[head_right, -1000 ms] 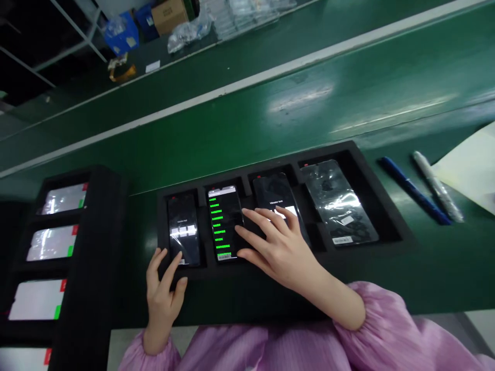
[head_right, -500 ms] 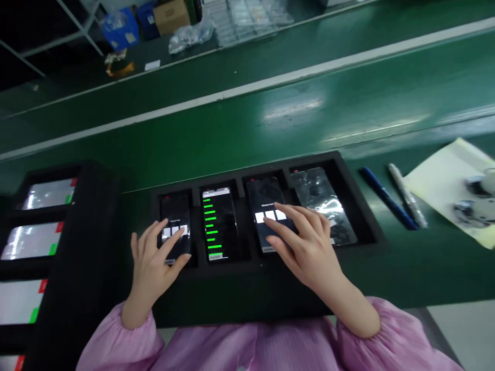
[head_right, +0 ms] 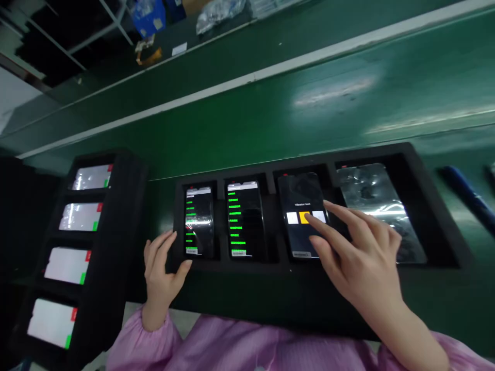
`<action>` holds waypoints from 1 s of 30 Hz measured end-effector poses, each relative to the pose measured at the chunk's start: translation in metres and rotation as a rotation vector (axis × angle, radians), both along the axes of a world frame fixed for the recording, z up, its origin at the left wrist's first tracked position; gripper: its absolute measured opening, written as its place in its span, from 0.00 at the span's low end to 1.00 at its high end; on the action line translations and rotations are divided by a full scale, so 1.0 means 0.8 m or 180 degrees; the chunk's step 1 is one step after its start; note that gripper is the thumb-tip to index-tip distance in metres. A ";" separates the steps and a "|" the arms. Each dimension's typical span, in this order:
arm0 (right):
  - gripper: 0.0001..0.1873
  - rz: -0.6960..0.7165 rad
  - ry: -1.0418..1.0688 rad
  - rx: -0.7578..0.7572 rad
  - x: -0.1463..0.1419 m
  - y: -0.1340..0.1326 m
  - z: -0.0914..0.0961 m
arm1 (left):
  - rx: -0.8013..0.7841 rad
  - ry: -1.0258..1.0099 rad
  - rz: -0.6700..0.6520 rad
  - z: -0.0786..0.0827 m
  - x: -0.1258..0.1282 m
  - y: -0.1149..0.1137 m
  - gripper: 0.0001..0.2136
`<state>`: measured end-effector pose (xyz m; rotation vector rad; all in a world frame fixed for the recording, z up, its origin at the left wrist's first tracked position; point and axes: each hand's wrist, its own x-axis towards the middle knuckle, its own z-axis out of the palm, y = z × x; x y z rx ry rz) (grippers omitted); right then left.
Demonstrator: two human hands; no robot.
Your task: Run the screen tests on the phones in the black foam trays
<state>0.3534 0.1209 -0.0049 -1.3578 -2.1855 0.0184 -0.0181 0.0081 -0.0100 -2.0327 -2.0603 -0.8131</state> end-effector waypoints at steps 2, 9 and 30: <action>0.32 0.0051 0.0145 0.0051 -0.004 -0.003 0.003 | -0.0138 0.0071 0.0036 0.001 0.002 0.000 0.26; 0.24 0.0131 0.0203 0.0202 0.002 -0.007 0.003 | -0.0530 0.0416 -0.0001 0.004 0.007 0.020 0.23; 0.20 0.0642 -0.0366 -0.0012 -0.094 0.007 0.030 | -0.0338 0.0318 -0.0394 -0.013 0.003 -0.004 0.22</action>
